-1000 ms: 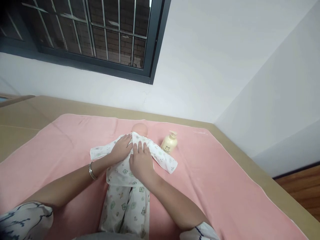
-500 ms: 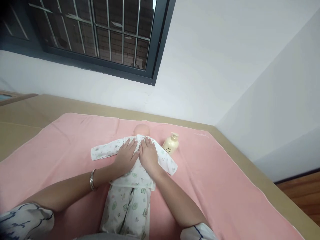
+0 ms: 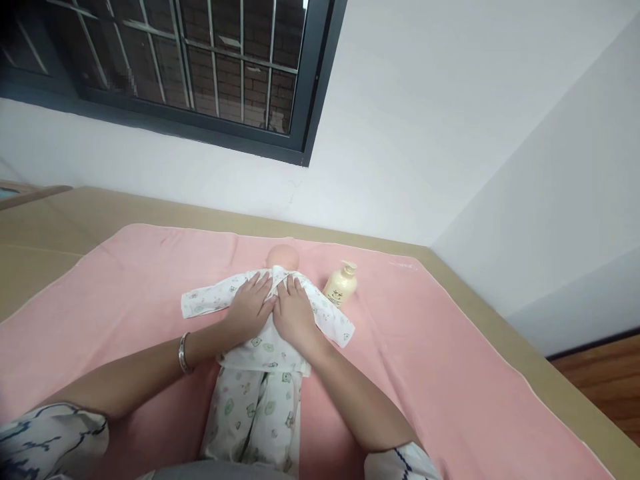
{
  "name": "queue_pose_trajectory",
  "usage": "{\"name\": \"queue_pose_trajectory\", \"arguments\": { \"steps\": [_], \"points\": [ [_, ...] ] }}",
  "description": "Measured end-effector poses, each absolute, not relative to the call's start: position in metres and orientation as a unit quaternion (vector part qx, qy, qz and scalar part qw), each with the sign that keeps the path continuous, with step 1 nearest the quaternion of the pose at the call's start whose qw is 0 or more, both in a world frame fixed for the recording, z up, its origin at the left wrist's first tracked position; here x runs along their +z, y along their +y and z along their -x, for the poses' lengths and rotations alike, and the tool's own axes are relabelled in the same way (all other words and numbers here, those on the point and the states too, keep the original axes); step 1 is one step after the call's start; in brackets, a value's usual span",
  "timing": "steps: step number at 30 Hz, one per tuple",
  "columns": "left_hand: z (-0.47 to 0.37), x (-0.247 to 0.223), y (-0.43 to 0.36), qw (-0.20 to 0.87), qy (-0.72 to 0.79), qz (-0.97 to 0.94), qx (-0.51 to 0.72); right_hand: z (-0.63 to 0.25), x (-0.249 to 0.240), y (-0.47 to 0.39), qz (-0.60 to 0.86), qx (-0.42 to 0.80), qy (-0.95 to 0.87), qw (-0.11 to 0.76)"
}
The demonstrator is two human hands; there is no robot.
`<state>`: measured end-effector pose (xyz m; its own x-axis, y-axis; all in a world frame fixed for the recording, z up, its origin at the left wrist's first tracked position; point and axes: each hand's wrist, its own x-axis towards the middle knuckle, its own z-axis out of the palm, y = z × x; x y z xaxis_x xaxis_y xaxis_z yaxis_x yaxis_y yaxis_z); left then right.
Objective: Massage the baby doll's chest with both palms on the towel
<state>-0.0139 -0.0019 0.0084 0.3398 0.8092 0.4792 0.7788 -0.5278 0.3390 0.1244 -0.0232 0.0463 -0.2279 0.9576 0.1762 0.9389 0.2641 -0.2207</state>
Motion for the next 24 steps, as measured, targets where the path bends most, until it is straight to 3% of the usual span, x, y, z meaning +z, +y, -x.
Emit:
{"name": "queue_pose_trajectory", "arguments": {
  "steps": [24],
  "points": [
    [0.0187,0.0059,0.0036,0.05,0.478,-0.822,0.305,-0.1212,0.047,-0.0257,0.618,0.06,-0.768,0.157]
  ]
}}
